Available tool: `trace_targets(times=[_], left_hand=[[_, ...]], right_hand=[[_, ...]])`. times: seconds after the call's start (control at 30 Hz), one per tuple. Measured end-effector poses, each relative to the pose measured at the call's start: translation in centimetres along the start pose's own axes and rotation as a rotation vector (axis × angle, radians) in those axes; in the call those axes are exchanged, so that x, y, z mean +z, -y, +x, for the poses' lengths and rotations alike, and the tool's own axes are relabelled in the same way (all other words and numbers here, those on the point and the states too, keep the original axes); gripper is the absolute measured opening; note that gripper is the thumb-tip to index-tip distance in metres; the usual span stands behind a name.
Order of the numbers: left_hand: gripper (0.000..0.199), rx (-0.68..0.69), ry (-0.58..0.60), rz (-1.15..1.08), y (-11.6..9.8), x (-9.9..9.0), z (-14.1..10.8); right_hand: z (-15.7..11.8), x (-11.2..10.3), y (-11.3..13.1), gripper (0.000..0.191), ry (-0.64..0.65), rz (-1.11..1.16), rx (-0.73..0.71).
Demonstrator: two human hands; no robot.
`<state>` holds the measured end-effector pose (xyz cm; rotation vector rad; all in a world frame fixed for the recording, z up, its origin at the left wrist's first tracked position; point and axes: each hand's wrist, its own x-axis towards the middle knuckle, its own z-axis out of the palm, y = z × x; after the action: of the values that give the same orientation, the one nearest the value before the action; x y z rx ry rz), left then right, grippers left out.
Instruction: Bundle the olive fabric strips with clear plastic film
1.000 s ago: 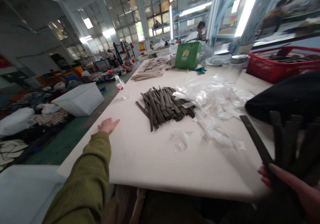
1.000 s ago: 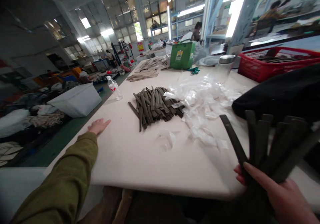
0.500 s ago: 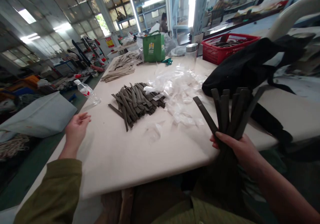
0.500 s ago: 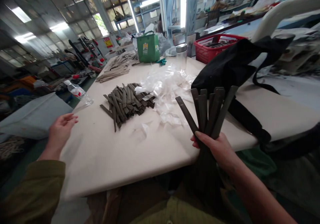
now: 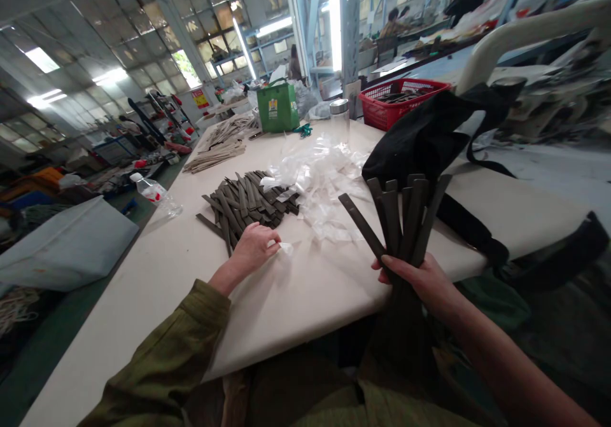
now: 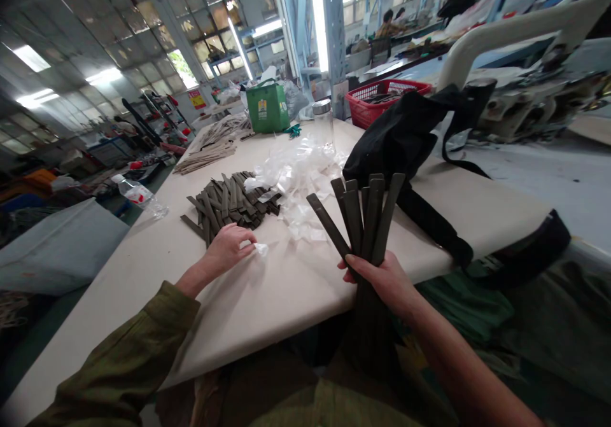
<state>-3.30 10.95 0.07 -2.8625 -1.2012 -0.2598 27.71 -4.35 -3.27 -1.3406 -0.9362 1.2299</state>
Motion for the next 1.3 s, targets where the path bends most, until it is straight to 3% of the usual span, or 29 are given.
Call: trace_targets(times=[0.13, 0.27, 0.4, 0.5, 0.57, 0.67, 0.73, 0.83, 0.9, 0.97, 1.17, 1.3], left_hand=[[0.011, -0.083, -0.088, -0.058, -1.7, -2.1, -0.1], [0.016, -0.118, -0.028, -0.123, -4.4, -4.8, -0.4], [0.014, -0.180, 0.014, -0.254, -6.5, -6.7, -1.1], [0.017, -0.249, 0.022, -0.439, -7.0, -7.3, -1.9], [0.020, -0.290, -0.033, -0.469, -7.0, -7.4, -2.4], [0.018, -0.331, -0.129, -0.337, -6.5, -7.4, -3.1], [0.017, -0.332, -0.168, -0.182, -6.1, -7.4, -3.5], [0.017, -0.255, -0.174, -0.029, -5.6, -7.2, -4.2], [0.014, -0.202, -0.178, -0.055, -5.4, -6.9, -4.7], [0.013, -0.225, -0.183, -0.210, -5.2, -6.4, -5.1], [0.033, -0.459, -0.026, -1.157, -5.2, -4.5, -6.8], [0.027, -0.504, -0.104, -1.409, -5.6, -2.7, -9.0]], right_hand=[[-0.1, 1.0, 1.1, 0.043, 0.134, 0.146, 0.083], [0.4, 3.9, 3.1, 0.049, 0.357, 0.251, 0.132], [1.5, 7.5, 5.3, 0.035, 0.427, 0.289, 0.063], [2.2, 10.1, 6.5, 0.031, 0.482, 0.325, 0.047], [2.6, 11.4, 6.8, 0.026, 0.485, 0.333, 0.065], [2.8, 12.3, 6.8, 0.017, 0.485, 0.329, 0.119], [2.7, 12.3, 6.7, 0.019, 0.553, 0.355, 0.164], [2.6, 12.1, 6.7, 0.019, 0.644, 0.393, 0.284], [2.5, 12.1, 6.8, 0.014, 0.640, 0.376, 0.346], [2.6, 12.4, 7.0, 0.010, 0.605, 0.351, 0.325], [3.6, 13.0, 9.3, 0.005, 0.511, 0.371, 0.147], [5.1, 13.2, 10.9, 0.006, 0.492, 0.332, 0.093]])
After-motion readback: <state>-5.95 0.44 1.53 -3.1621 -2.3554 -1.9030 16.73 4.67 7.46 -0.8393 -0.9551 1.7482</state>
